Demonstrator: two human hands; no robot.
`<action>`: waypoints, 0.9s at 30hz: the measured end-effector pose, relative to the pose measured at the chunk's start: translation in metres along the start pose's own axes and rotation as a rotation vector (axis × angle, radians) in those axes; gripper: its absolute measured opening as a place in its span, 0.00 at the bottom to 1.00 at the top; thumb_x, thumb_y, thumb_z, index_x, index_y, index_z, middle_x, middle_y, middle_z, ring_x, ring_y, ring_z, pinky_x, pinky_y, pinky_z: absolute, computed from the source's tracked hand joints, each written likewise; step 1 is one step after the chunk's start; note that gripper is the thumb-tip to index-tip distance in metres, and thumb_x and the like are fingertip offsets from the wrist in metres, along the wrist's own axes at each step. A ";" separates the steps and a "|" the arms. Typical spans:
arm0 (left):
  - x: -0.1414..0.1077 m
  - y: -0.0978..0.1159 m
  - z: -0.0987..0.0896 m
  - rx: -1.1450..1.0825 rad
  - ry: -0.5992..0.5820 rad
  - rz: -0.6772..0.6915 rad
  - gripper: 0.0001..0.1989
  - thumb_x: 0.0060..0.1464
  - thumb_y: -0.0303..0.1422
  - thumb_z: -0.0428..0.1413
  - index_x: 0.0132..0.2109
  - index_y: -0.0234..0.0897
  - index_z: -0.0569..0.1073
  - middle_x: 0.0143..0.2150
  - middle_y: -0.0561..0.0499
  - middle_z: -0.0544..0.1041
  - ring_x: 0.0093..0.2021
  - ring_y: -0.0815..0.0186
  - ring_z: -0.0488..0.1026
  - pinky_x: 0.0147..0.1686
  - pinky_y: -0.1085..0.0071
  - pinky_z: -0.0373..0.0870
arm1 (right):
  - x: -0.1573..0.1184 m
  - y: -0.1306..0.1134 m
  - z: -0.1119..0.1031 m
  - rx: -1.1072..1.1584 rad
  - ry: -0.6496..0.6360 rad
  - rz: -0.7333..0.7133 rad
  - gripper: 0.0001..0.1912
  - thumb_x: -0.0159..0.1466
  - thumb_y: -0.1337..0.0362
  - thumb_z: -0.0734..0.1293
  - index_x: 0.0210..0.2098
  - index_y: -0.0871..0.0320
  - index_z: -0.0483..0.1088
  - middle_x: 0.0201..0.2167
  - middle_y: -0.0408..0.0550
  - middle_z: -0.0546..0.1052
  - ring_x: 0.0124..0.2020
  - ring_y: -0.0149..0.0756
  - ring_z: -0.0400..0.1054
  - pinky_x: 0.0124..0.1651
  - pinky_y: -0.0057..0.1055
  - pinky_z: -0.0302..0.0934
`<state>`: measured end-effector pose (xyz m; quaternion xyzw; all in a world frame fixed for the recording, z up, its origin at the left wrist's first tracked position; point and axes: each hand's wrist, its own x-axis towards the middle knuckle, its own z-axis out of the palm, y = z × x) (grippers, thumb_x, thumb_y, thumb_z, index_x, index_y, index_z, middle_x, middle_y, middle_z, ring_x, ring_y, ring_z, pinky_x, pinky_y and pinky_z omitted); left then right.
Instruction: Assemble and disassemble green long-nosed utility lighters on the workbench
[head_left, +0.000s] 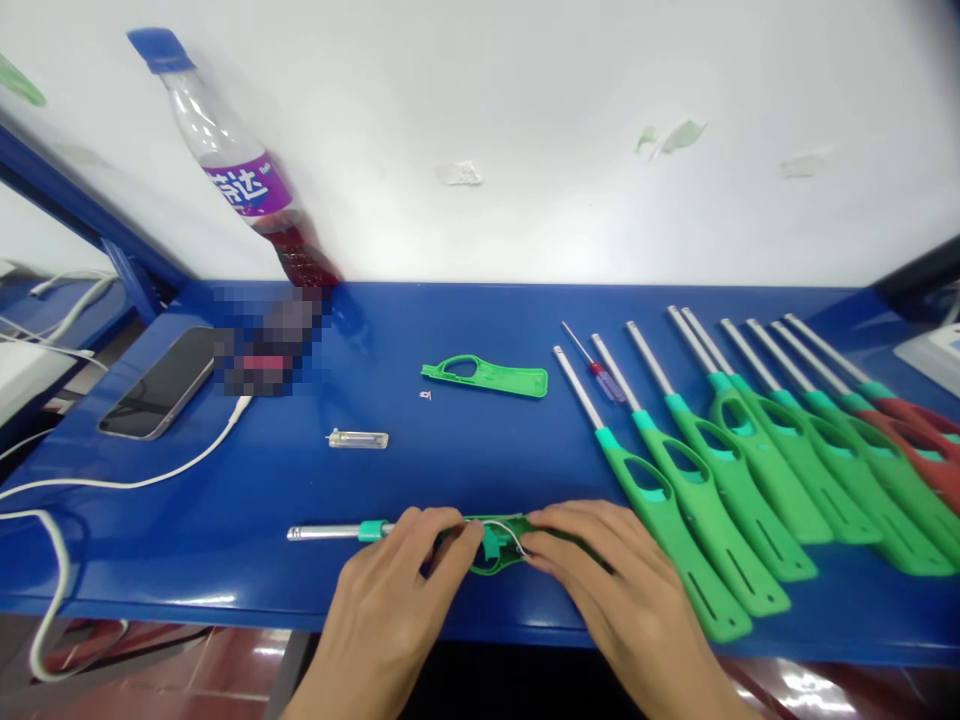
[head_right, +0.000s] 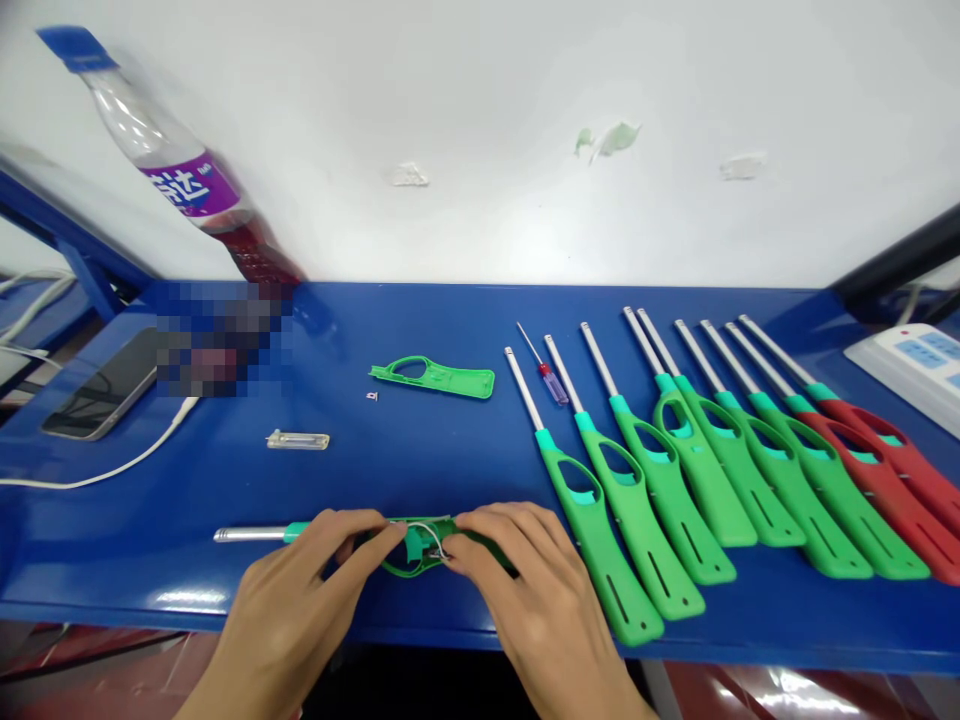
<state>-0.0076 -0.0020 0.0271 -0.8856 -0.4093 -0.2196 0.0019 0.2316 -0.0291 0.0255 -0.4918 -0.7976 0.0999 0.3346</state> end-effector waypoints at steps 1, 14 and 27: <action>0.000 -0.001 0.000 -0.013 0.009 0.005 0.16 0.70 0.21 0.48 0.55 0.37 0.76 0.46 0.45 0.78 0.39 0.63 0.76 0.32 0.69 0.73 | 0.000 0.000 0.000 0.002 0.004 0.001 0.14 0.70 0.75 0.66 0.52 0.55 0.74 0.51 0.47 0.77 0.53 0.37 0.70 0.56 0.40 0.65; 0.001 0.000 0.006 -0.165 0.065 -0.077 0.21 0.63 0.13 0.47 0.52 0.38 0.76 0.42 0.50 0.76 0.34 0.69 0.74 0.31 0.73 0.70 | -0.004 0.003 0.002 0.047 0.004 -0.029 0.14 0.69 0.77 0.68 0.52 0.58 0.73 0.53 0.48 0.75 0.55 0.37 0.66 0.59 0.41 0.61; -0.002 0.000 0.010 -0.243 0.079 -0.148 0.19 0.66 0.16 0.48 0.51 0.42 0.77 0.45 0.51 0.77 0.35 0.71 0.76 0.31 0.76 0.71 | 0.000 0.002 0.003 0.076 0.014 -0.015 0.12 0.70 0.76 0.67 0.51 0.58 0.73 0.51 0.47 0.76 0.54 0.34 0.66 0.58 0.37 0.60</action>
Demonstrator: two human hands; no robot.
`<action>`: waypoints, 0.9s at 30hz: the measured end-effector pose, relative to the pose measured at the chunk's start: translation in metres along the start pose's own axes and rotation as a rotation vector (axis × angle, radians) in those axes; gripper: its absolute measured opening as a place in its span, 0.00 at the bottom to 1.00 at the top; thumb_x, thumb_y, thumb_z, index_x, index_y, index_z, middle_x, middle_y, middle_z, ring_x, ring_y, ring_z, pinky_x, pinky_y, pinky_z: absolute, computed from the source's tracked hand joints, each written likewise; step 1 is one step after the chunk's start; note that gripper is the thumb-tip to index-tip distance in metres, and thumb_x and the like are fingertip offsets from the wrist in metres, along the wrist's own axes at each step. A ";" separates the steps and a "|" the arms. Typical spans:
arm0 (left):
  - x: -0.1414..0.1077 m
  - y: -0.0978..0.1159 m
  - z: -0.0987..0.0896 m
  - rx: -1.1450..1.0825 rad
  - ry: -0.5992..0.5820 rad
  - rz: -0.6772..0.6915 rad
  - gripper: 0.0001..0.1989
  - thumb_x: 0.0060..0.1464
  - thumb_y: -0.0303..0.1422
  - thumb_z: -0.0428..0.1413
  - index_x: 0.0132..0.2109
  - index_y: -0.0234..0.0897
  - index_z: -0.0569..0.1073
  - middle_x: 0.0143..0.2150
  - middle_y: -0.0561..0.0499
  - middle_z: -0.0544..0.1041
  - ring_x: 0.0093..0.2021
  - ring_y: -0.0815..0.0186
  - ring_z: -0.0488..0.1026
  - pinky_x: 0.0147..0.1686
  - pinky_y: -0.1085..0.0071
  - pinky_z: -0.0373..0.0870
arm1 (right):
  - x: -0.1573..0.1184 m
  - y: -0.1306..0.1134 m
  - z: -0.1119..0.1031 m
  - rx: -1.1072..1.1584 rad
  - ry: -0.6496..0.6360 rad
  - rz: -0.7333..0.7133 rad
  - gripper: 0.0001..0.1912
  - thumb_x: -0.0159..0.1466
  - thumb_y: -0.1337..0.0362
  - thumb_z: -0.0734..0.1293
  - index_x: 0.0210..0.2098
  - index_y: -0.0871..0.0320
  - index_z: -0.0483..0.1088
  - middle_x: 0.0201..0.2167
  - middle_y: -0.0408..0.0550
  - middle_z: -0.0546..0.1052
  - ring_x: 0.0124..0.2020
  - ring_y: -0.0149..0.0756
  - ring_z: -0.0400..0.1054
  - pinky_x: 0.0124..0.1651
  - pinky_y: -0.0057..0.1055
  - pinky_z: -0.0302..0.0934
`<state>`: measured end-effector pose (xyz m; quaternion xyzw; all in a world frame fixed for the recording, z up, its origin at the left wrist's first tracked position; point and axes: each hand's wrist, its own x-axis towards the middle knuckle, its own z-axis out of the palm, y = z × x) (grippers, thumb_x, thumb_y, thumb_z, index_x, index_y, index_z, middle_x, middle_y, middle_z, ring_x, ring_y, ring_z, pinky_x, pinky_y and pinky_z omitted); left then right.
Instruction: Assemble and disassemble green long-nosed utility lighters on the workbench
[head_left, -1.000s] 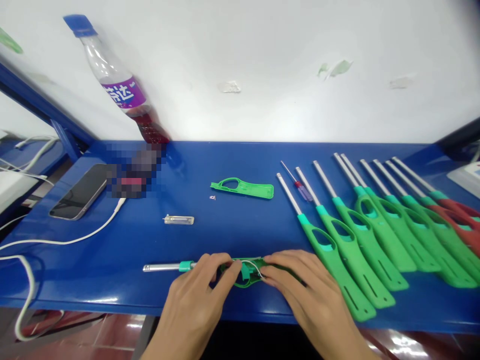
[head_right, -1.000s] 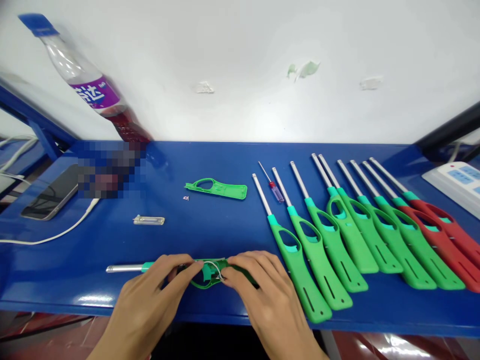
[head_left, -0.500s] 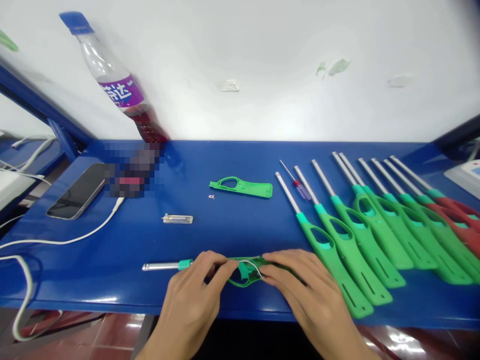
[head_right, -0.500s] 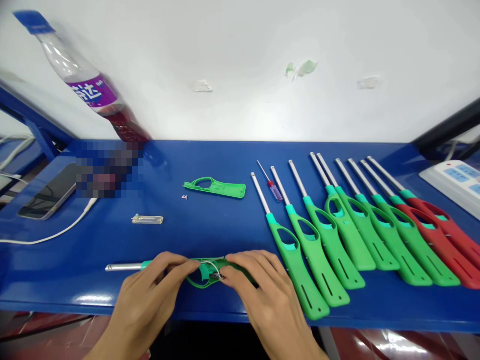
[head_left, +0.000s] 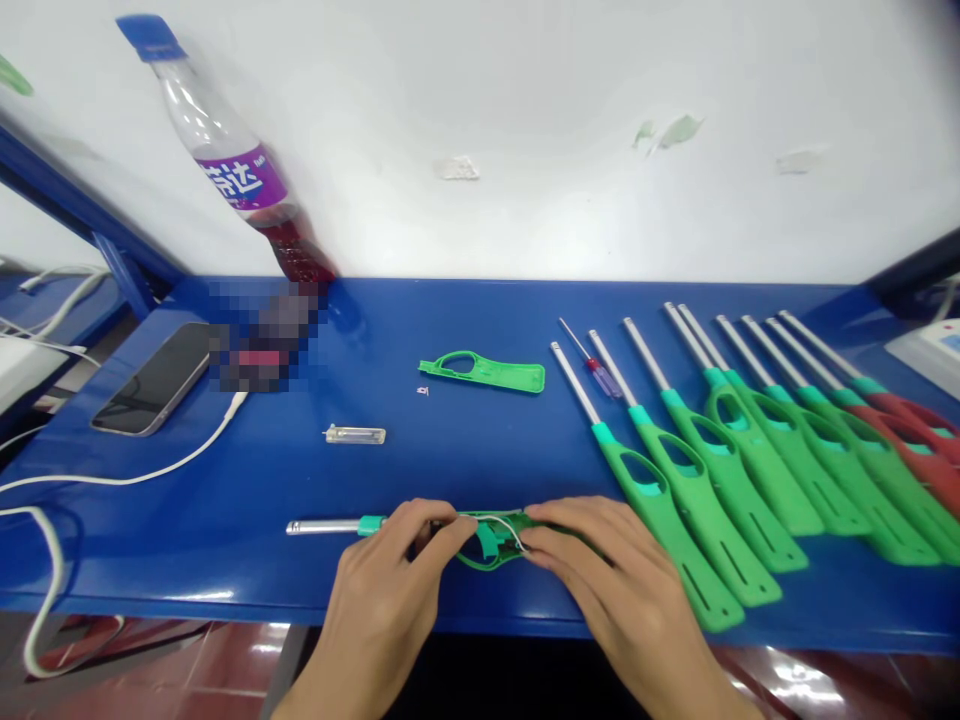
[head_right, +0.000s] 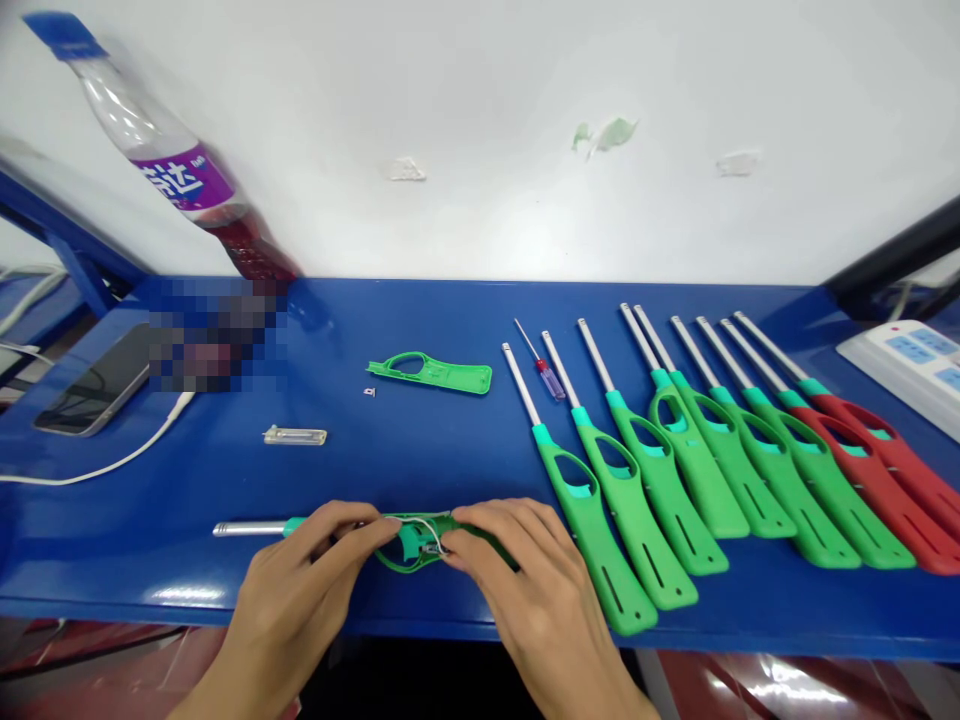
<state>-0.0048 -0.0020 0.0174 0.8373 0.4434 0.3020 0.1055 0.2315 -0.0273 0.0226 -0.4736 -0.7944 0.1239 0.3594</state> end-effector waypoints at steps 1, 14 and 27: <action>-0.001 0.000 0.000 -0.005 -0.006 -0.006 0.19 0.67 0.17 0.49 0.52 0.42 0.77 0.45 0.52 0.77 0.33 0.72 0.75 0.31 0.76 0.71 | 0.000 0.000 0.000 0.003 -0.001 -0.003 0.12 0.70 0.76 0.67 0.51 0.58 0.73 0.51 0.47 0.76 0.54 0.34 0.66 0.58 0.37 0.60; 0.000 0.005 0.000 -0.005 -0.032 -0.058 0.18 0.67 0.17 0.48 0.51 0.44 0.75 0.43 0.55 0.77 0.32 0.72 0.78 0.29 0.76 0.72 | 0.001 -0.001 -0.002 0.014 0.021 -0.010 0.13 0.70 0.76 0.67 0.51 0.57 0.72 0.52 0.46 0.77 0.54 0.32 0.68 0.59 0.37 0.60; 0.004 0.009 0.003 0.038 -0.031 0.008 0.18 0.68 0.18 0.46 0.50 0.41 0.76 0.42 0.53 0.79 0.31 0.71 0.79 0.29 0.76 0.74 | 0.001 0.000 -0.005 0.035 0.030 -0.007 0.13 0.69 0.77 0.67 0.49 0.56 0.73 0.43 0.43 0.79 0.48 0.33 0.72 0.60 0.40 0.63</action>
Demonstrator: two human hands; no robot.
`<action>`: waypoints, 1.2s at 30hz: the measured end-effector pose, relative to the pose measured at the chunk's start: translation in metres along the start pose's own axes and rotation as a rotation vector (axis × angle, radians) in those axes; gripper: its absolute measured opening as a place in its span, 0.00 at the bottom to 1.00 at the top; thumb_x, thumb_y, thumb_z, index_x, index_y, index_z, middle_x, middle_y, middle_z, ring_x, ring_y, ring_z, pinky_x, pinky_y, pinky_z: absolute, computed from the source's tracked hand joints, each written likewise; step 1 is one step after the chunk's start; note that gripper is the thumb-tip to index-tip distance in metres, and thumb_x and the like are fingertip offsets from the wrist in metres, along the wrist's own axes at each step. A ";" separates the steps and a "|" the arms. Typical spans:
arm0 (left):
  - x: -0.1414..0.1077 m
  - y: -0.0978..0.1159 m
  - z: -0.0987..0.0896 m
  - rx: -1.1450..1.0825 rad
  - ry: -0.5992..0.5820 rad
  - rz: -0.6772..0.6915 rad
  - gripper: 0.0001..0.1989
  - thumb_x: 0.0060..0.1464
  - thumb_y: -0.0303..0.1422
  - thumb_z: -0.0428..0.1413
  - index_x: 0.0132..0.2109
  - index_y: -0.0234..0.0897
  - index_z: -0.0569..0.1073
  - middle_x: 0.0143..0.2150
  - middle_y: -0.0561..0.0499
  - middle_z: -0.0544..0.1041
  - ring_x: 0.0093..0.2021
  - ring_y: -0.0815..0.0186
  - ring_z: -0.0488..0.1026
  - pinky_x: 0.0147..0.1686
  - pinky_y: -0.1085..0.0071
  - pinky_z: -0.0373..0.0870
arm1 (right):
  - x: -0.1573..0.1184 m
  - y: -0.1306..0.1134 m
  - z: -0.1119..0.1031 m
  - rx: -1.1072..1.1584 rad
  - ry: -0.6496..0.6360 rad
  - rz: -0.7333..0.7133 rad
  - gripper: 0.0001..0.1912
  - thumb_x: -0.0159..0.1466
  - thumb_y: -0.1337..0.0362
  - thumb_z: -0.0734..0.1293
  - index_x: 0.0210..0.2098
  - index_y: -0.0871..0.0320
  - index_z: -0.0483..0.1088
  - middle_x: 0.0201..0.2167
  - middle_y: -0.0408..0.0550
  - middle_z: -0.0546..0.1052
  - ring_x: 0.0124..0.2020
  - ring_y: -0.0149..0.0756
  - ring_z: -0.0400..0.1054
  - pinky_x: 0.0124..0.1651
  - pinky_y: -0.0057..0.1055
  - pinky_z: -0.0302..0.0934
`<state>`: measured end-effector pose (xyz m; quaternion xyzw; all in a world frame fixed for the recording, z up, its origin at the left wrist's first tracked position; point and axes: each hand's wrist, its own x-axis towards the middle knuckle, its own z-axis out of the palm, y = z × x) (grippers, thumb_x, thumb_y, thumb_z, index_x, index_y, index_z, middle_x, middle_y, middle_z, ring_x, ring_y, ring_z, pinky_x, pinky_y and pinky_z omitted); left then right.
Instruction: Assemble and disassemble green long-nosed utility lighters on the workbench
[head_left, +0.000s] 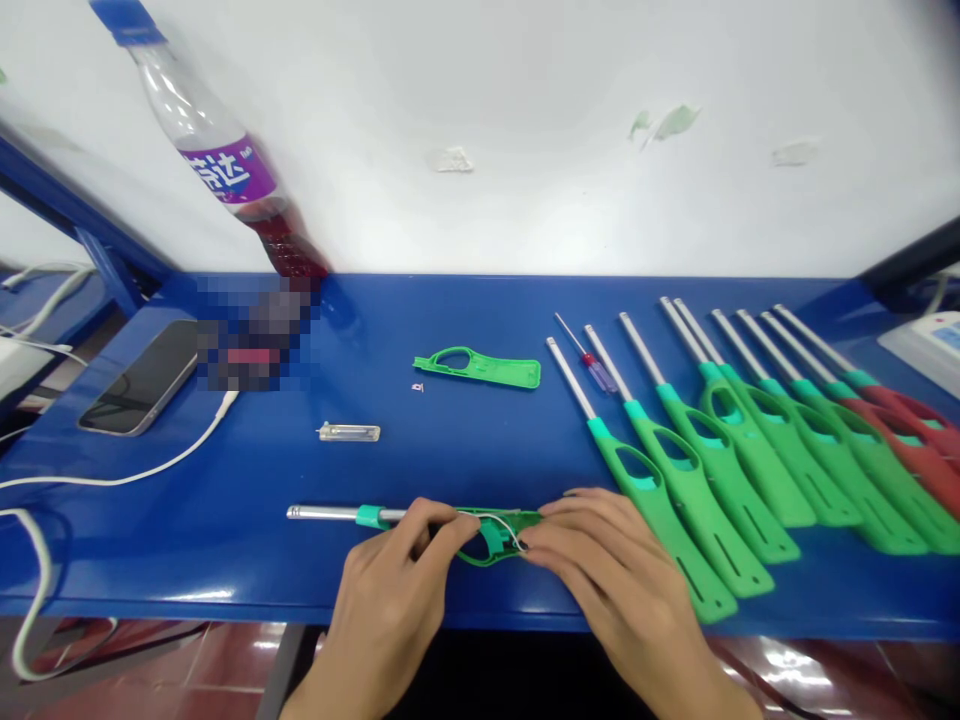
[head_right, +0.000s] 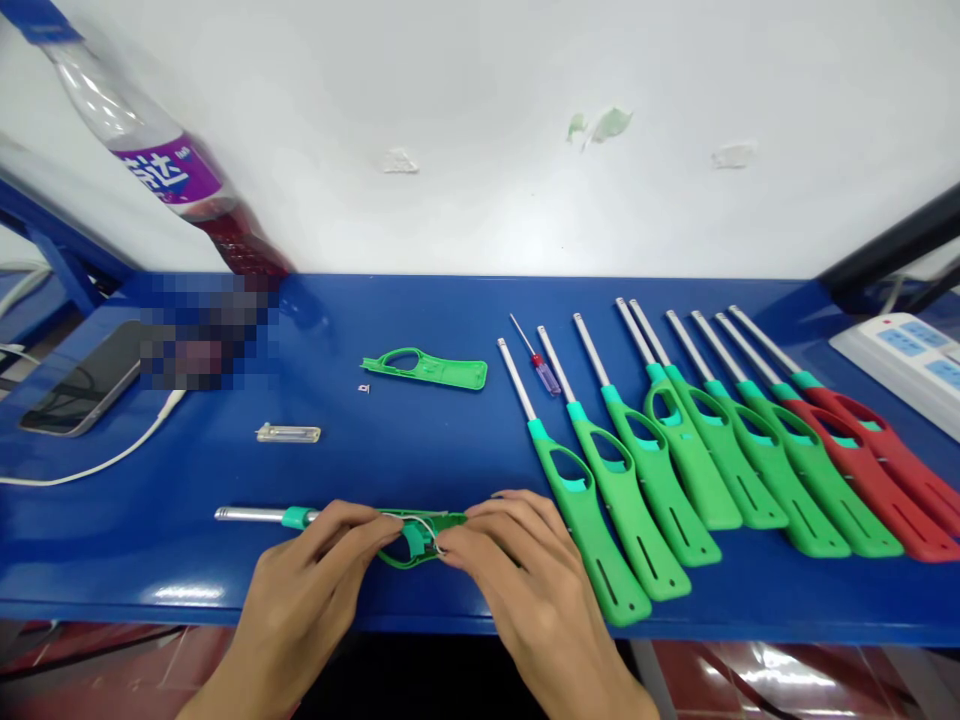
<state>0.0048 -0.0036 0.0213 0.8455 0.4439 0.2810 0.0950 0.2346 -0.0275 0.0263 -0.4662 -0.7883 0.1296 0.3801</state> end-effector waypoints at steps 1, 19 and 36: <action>-0.001 0.000 0.000 0.004 0.004 0.002 0.18 0.68 0.18 0.46 0.50 0.41 0.76 0.42 0.53 0.79 0.30 0.71 0.78 0.29 0.76 0.74 | 0.000 0.000 0.000 0.005 0.001 -0.001 0.14 0.69 0.78 0.67 0.50 0.56 0.73 0.43 0.43 0.80 0.49 0.33 0.73 0.60 0.40 0.63; -0.005 -0.001 0.005 0.008 0.049 0.033 0.18 0.68 0.17 0.49 0.53 0.39 0.78 0.45 0.50 0.79 0.30 0.73 0.75 0.28 0.77 0.71 | 0.001 0.000 -0.003 0.016 -0.005 -0.021 0.16 0.68 0.81 0.65 0.49 0.57 0.75 0.43 0.41 0.82 0.50 0.31 0.74 0.55 0.34 0.66; -0.007 0.003 0.003 -0.146 0.161 -0.077 0.15 0.68 0.20 0.55 0.56 0.39 0.78 0.47 0.50 0.80 0.43 0.70 0.81 0.41 0.76 0.79 | 0.001 -0.002 0.001 0.001 -0.024 0.030 0.08 0.70 0.72 0.69 0.48 0.56 0.75 0.42 0.42 0.81 0.44 0.32 0.73 0.50 0.35 0.68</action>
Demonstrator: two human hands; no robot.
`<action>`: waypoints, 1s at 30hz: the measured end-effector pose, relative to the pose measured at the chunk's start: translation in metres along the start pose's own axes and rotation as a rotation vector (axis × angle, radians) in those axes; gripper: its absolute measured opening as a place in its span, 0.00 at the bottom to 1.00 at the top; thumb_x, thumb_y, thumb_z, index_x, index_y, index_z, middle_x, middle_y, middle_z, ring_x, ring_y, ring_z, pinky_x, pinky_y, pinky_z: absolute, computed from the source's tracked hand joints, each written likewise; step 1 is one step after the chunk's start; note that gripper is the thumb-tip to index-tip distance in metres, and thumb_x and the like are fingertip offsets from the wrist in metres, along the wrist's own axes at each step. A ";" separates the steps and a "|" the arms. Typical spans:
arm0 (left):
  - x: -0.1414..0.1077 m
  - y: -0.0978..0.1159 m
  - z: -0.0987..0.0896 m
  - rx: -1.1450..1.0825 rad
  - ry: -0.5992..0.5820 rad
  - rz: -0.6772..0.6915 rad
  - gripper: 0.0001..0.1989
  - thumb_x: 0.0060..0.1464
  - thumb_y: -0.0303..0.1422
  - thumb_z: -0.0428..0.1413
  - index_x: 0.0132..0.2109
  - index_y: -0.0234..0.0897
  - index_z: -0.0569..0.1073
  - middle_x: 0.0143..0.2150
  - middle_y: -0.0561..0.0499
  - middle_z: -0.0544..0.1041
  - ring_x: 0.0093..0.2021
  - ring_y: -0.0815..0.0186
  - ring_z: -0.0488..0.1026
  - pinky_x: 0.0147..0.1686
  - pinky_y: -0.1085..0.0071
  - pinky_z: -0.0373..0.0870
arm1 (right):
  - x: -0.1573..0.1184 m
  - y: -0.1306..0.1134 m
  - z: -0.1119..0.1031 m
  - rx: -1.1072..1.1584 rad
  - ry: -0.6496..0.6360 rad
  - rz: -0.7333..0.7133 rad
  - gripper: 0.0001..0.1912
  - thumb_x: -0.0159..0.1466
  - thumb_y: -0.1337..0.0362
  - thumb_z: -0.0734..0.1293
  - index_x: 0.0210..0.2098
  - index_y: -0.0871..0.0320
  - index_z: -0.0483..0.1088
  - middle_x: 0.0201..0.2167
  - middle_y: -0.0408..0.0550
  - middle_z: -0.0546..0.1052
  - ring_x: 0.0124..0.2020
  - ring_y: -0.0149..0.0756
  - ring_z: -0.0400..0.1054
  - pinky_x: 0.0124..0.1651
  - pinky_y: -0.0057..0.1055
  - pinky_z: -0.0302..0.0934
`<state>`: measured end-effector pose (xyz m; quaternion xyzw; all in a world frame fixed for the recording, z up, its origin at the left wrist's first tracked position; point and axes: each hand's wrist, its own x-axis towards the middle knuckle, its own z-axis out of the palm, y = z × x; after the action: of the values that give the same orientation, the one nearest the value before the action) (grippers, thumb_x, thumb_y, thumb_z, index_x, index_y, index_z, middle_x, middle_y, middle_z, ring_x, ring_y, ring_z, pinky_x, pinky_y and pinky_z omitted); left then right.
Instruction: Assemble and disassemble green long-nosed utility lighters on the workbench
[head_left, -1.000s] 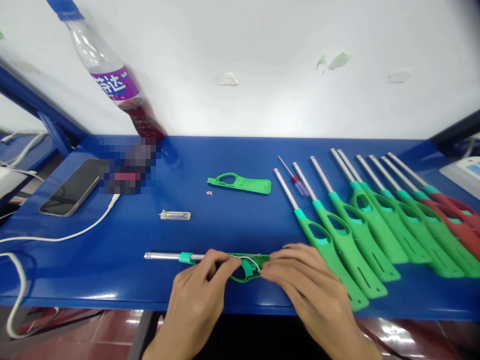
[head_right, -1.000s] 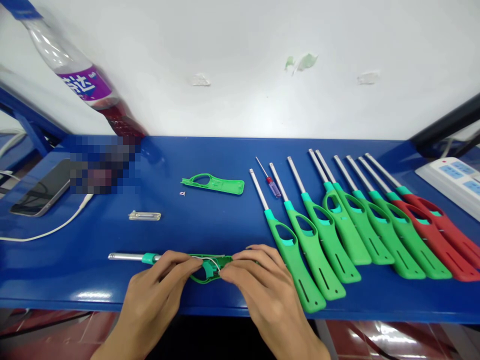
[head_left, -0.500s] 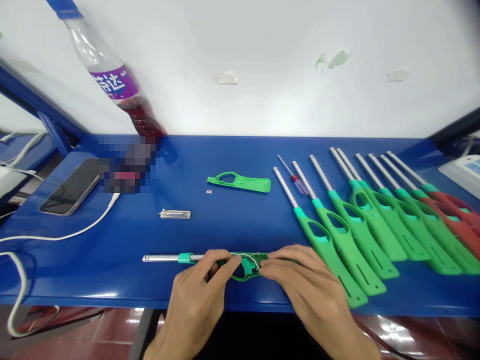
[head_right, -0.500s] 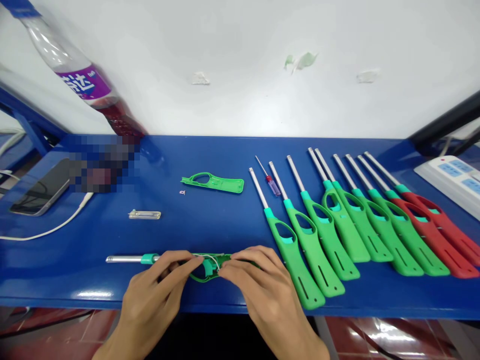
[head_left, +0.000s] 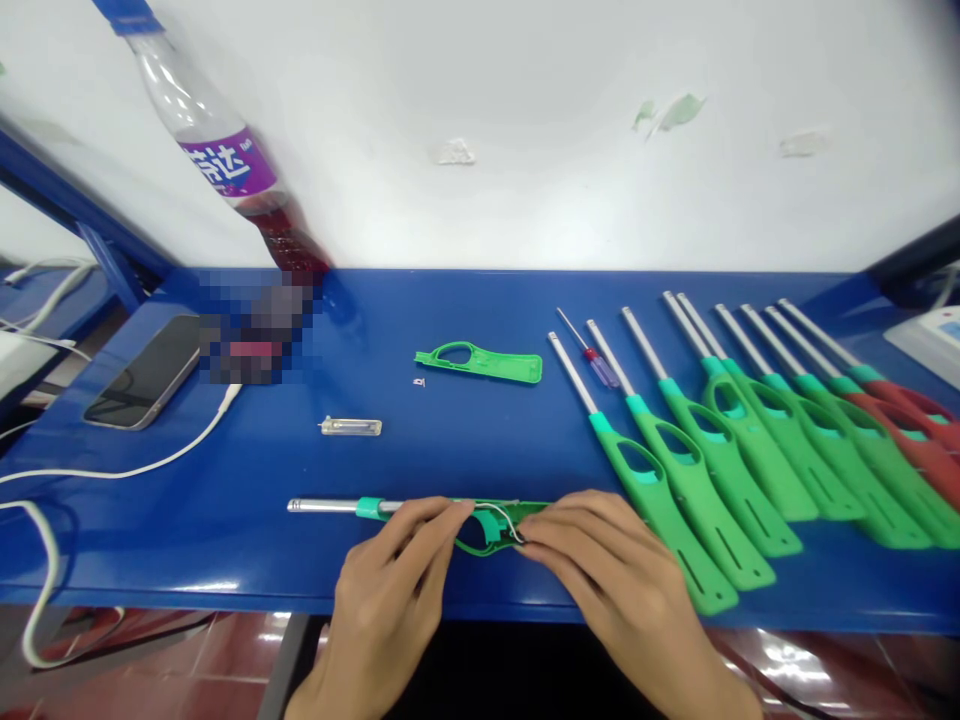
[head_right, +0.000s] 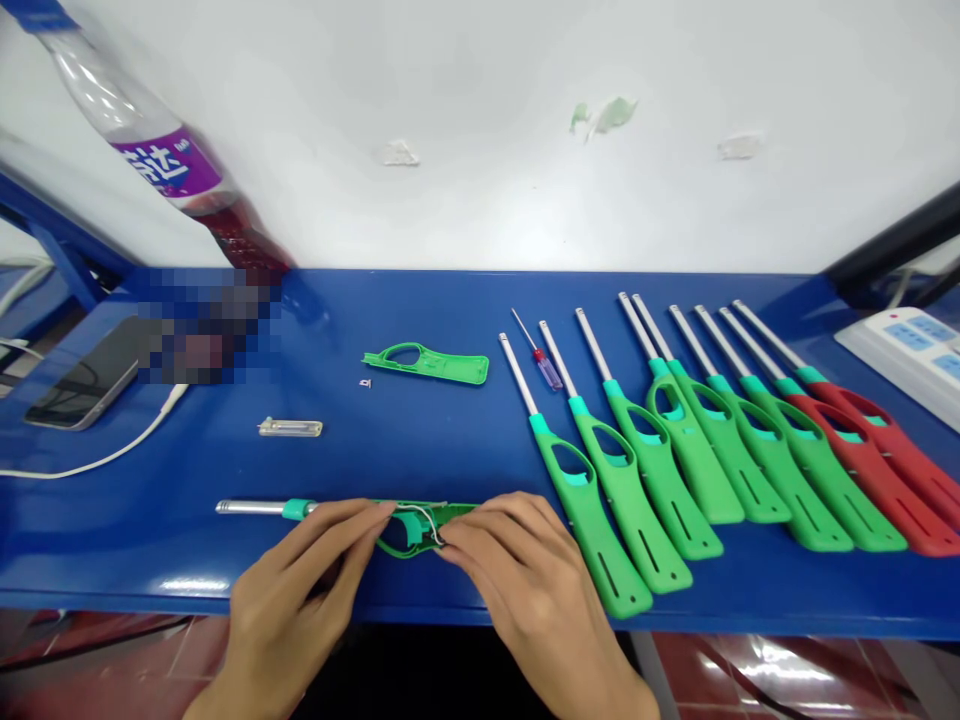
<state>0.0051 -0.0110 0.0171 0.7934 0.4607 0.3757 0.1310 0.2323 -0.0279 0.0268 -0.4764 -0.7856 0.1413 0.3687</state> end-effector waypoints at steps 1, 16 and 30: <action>0.000 0.000 0.000 0.011 0.000 0.011 0.15 0.68 0.20 0.55 0.56 0.38 0.77 0.47 0.50 0.81 0.43 0.70 0.81 0.39 0.76 0.79 | 0.000 0.000 0.000 0.001 -0.002 0.002 0.08 0.70 0.72 0.68 0.48 0.56 0.75 0.42 0.42 0.81 0.44 0.32 0.73 0.50 0.35 0.68; 0.000 -0.001 0.002 0.051 -0.016 0.029 0.15 0.68 0.19 0.54 0.56 0.38 0.77 0.47 0.49 0.81 0.40 0.70 0.82 0.34 0.77 0.76 | -0.002 -0.001 0.001 -0.007 -0.004 0.012 0.12 0.71 0.75 0.66 0.50 0.55 0.75 0.44 0.44 0.81 0.45 0.34 0.73 0.50 0.37 0.68; 0.002 0.000 0.004 0.049 -0.027 -0.002 0.14 0.68 0.19 0.54 0.54 0.39 0.78 0.47 0.51 0.81 0.43 0.71 0.81 0.40 0.79 0.76 | -0.002 -0.001 0.001 0.000 -0.024 0.022 0.09 0.71 0.72 0.68 0.48 0.55 0.74 0.44 0.42 0.81 0.45 0.33 0.71 0.52 0.36 0.65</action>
<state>0.0084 -0.0090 0.0149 0.8009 0.4688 0.3535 0.1179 0.2321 -0.0301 0.0257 -0.4835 -0.7846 0.1509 0.3577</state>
